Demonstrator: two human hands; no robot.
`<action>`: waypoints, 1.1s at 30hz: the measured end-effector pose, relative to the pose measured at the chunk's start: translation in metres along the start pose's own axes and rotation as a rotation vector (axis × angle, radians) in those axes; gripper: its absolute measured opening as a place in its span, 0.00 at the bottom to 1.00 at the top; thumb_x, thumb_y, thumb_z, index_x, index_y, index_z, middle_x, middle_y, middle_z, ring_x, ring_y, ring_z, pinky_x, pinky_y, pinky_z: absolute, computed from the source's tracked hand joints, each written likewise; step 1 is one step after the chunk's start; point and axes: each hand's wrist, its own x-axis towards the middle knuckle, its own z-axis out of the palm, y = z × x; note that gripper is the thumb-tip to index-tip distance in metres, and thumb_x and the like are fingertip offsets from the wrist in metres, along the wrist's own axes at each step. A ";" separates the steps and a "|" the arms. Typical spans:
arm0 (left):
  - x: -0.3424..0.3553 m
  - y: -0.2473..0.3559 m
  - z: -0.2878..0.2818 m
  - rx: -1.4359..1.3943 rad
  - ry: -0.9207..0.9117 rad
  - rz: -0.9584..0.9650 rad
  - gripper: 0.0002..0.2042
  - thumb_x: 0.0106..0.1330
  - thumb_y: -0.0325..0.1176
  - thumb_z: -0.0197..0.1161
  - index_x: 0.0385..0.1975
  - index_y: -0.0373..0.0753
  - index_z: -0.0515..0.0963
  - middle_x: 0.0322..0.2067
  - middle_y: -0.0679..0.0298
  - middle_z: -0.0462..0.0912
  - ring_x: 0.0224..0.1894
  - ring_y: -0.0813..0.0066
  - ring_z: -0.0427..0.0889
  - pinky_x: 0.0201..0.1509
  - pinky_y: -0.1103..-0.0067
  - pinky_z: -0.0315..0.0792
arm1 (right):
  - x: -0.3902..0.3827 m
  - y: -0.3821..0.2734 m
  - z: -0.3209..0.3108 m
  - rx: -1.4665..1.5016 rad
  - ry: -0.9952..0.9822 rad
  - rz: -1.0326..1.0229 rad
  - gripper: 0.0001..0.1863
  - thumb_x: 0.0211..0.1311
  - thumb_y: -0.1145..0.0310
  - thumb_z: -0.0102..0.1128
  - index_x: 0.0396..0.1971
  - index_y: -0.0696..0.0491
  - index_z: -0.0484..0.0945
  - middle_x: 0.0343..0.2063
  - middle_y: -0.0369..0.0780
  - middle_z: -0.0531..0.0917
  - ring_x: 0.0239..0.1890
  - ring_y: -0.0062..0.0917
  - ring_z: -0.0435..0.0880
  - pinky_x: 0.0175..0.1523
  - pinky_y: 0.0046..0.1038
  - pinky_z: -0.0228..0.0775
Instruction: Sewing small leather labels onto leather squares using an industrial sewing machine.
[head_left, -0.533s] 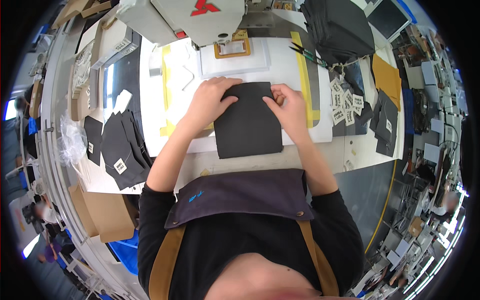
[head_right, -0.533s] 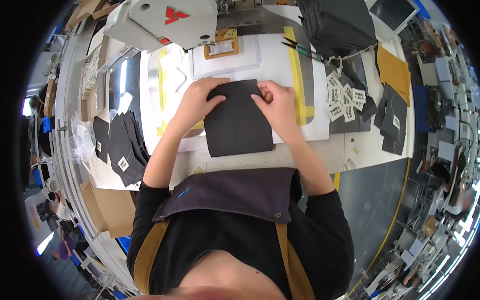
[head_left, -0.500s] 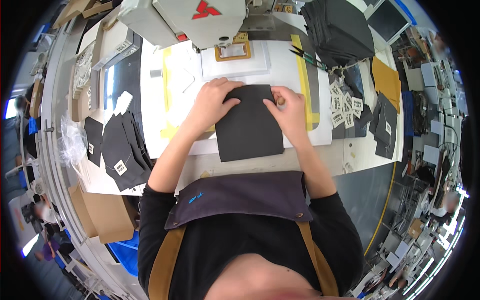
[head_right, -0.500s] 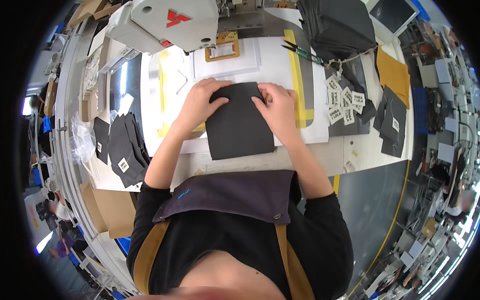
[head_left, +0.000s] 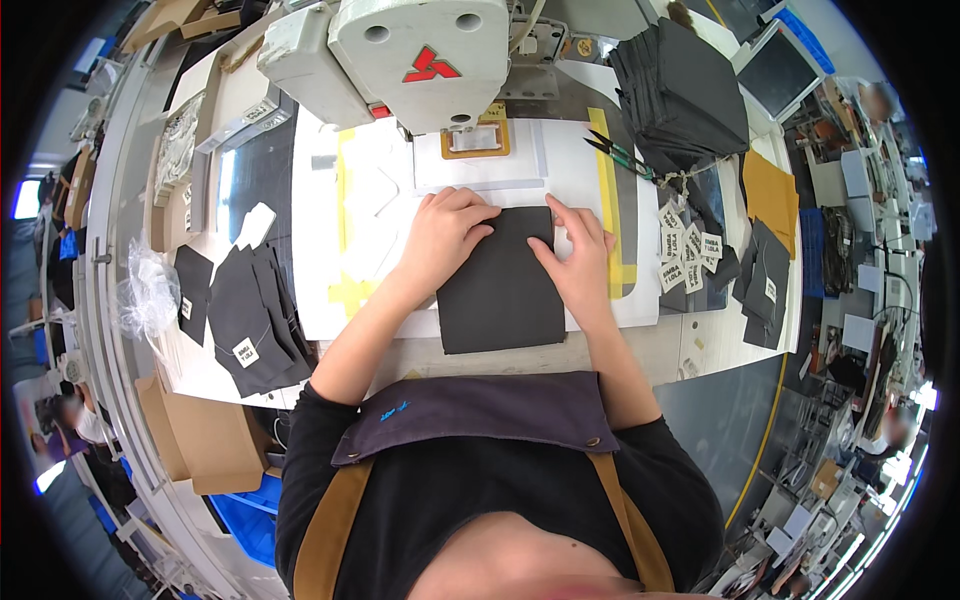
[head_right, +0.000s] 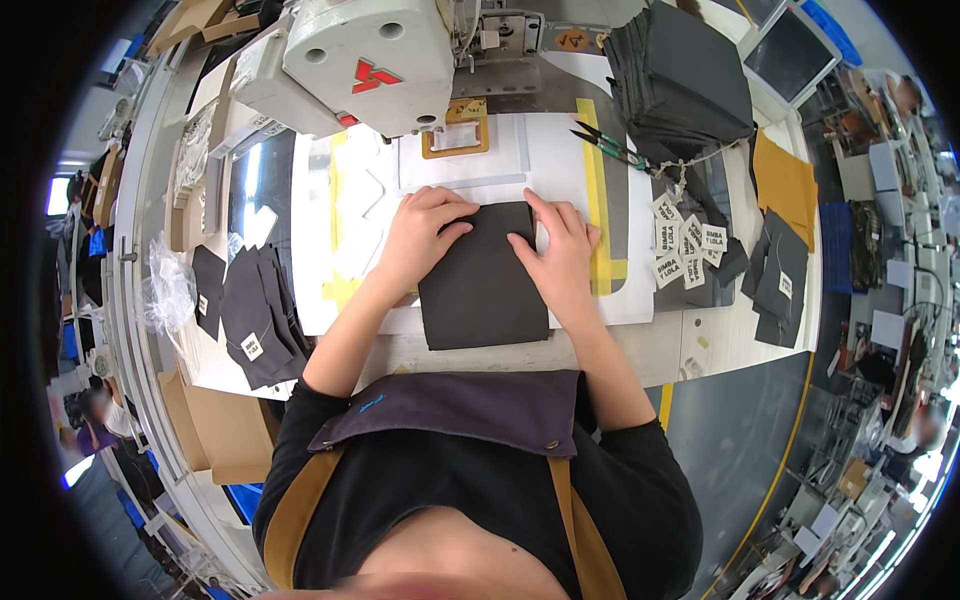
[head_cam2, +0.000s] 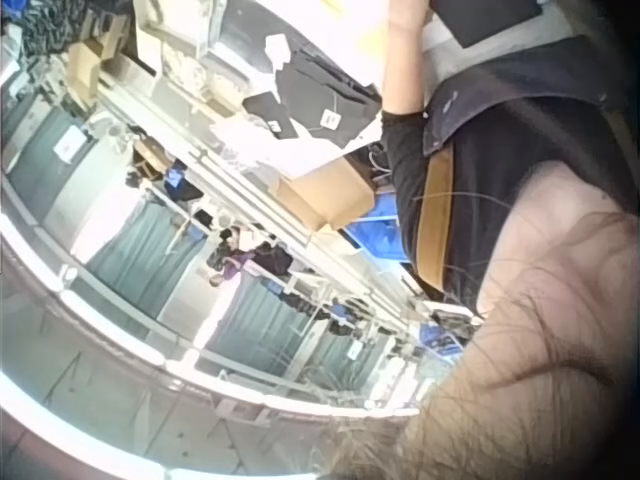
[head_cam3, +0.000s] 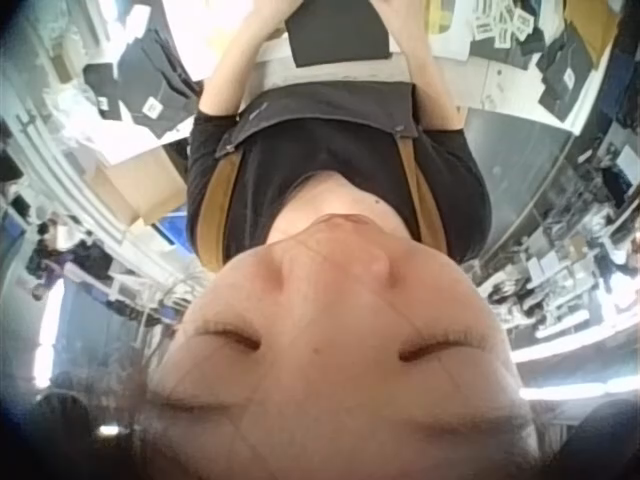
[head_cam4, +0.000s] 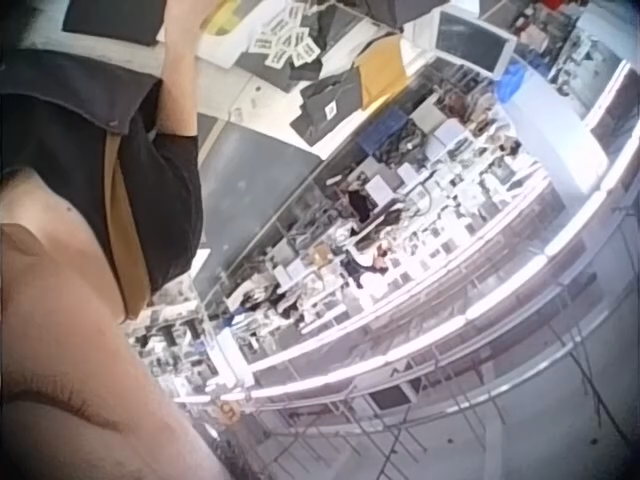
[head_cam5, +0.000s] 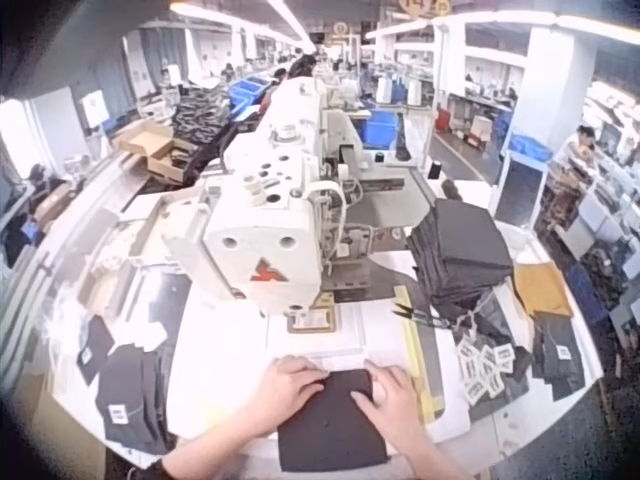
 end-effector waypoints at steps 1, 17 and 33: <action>-0.001 -0.001 0.001 0.004 0.004 0.008 0.09 0.51 0.27 0.69 0.34 0.40 0.84 0.32 0.68 0.80 0.39 0.66 0.77 0.45 0.71 0.68 | 0.000 0.001 0.000 0.000 -0.001 -0.001 0.29 0.46 0.67 0.71 0.53 0.47 0.77 0.36 0.32 0.76 0.43 0.23 0.76 0.53 0.31 0.53; 0.013 0.011 -0.043 -0.660 -0.048 -0.244 0.03 0.58 0.24 0.68 0.30 0.34 0.82 0.28 0.65 0.85 0.30 0.82 0.81 0.39 0.84 0.75 | -0.021 0.023 -0.027 0.074 -0.080 -0.633 0.32 0.50 0.78 0.67 0.57 0.43 0.72 0.51 0.44 0.79 0.35 0.28 0.80 0.38 0.26 0.72; 0.021 0.010 -0.002 0.355 0.013 0.238 0.43 0.55 0.65 0.59 0.60 0.33 0.65 0.54 0.45 0.72 0.56 0.52 0.72 0.62 0.63 0.63 | -0.022 0.020 -0.061 0.917 -0.240 0.494 0.32 0.61 0.86 0.53 0.67 0.58 0.61 0.57 0.43 0.75 0.46 0.15 0.78 0.50 0.17 0.73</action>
